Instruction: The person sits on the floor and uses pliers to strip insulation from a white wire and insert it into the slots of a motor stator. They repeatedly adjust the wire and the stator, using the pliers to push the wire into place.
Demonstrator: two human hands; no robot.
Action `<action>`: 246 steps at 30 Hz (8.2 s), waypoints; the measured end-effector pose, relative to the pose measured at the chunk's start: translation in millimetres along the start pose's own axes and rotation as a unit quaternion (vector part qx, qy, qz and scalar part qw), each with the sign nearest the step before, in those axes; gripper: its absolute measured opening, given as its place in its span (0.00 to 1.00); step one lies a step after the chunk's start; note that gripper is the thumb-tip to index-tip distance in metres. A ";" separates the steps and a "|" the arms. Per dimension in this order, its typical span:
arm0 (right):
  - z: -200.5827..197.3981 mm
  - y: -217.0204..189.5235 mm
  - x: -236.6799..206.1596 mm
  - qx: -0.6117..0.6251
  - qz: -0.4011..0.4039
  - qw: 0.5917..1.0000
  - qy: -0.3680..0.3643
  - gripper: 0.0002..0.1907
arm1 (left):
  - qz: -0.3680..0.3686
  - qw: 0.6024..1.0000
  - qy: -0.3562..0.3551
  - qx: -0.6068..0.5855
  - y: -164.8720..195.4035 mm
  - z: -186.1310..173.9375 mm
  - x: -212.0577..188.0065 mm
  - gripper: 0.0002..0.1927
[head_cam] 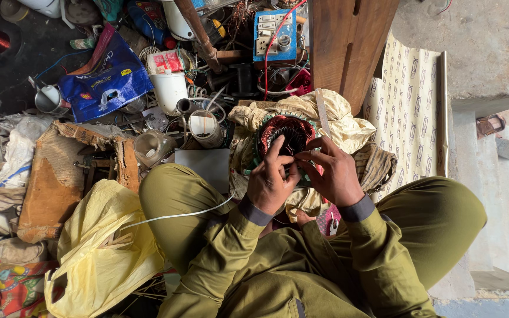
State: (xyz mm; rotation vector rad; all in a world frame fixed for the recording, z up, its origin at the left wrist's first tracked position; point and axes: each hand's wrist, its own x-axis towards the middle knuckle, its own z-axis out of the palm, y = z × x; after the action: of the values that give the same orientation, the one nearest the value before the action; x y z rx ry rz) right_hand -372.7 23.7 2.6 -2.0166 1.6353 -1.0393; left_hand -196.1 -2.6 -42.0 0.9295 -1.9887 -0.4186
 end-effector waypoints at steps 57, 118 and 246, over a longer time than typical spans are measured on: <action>27.3 15.3 -1.1 0.299 0.201 0.931 0.057 0.04 | -0.155 0.933 -0.042 -0.321 4.3 -42.8 32.6 0.07; 3.7 10.0 -4.9 0.072 0.003 0.997 0.006 0.10 | -0.029 0.996 -0.019 -0.077 6.5 -25.6 47.5 0.09; -13.1 -29.6 -37.0 -0.144 -0.008 0.989 -0.047 0.03 | -0.131 0.940 -0.147 -0.280 -11.4 -27.4 17.4 0.19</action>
State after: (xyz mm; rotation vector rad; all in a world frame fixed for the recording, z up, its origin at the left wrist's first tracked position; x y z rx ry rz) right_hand -364.1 69.2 19.1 -2.2236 1.8072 -0.7351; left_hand -174.2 -21.5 -23.4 0.7882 -1.8406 -1.2646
